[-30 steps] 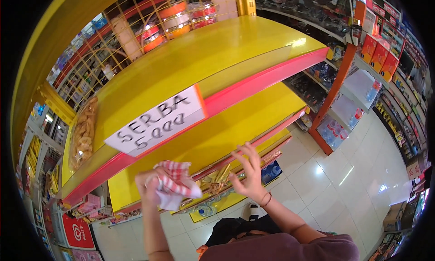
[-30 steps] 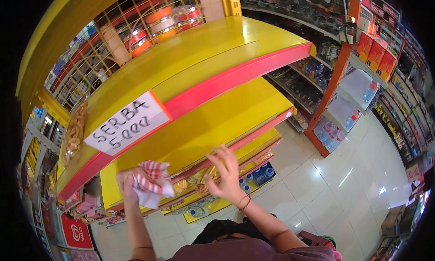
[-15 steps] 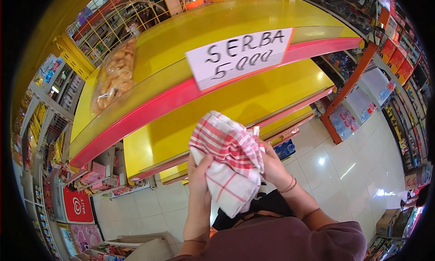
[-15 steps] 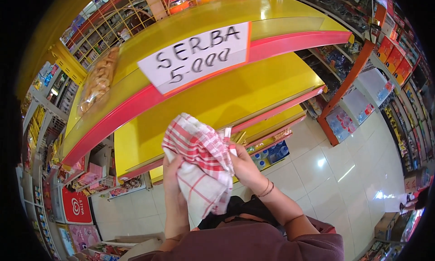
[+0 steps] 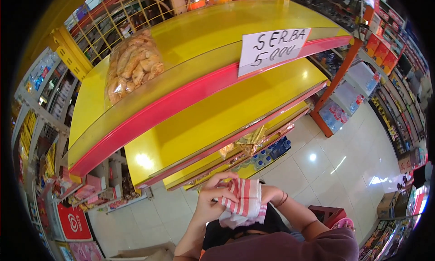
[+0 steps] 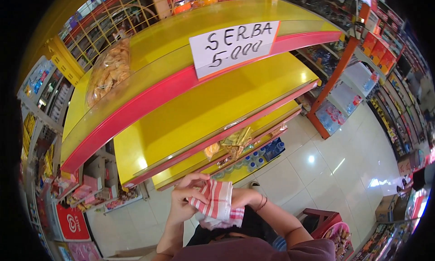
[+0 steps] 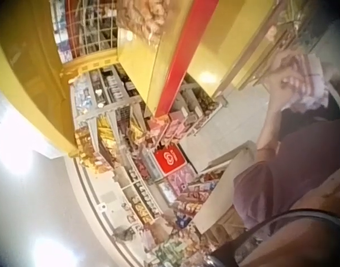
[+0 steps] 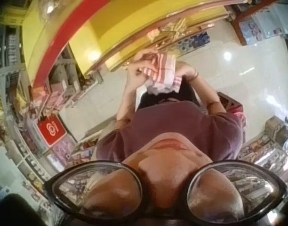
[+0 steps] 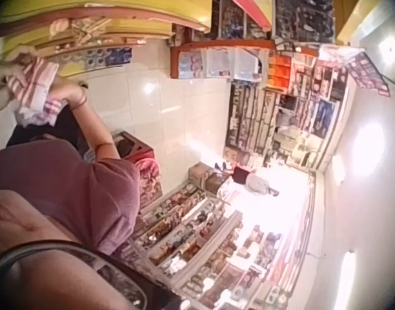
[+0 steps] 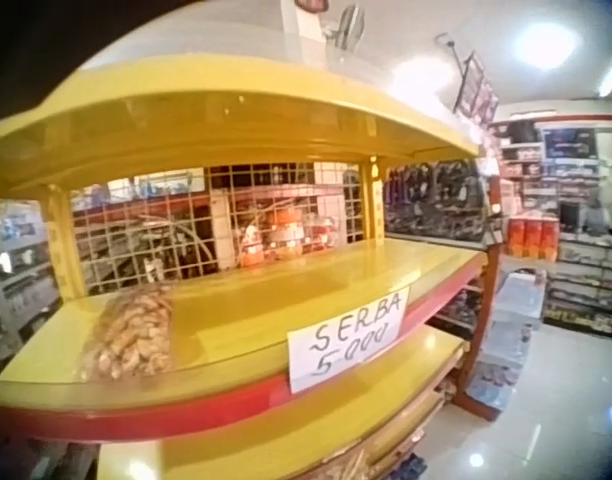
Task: Cleaning and organizing snack bags on grocery store shelves using a cloth.
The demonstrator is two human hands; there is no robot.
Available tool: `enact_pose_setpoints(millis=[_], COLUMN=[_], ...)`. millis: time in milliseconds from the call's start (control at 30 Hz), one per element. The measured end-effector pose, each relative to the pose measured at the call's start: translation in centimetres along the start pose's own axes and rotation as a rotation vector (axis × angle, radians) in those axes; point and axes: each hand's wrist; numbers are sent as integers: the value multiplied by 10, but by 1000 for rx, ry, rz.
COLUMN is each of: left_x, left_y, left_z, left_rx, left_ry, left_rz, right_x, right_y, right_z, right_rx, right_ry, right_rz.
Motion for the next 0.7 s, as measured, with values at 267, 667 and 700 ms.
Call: enact_pose_setpoints(millis=[267, 667, 700], left_x=[4, 35, 37], left_y=[-2, 134, 144], left_z=[13, -206, -202], left_rx=[-480, 36, 58], left_ry=[-130, -276, -324], left_rz=[-216, -1041, -1122], right_x=[41, 237, 246], right_y=[-3, 46, 42], right_z=[7, 128, 133], right_rx=[19, 559, 505], right_ry=[189, 795, 812], right_rz=[-16, 70, 27])
Point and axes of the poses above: each hand's wrist, its own x-axis away from the middle knuckle, its own y-axis out of the palm, z = x × y, and after that the axes turned 15 degrees about -z, right-handed
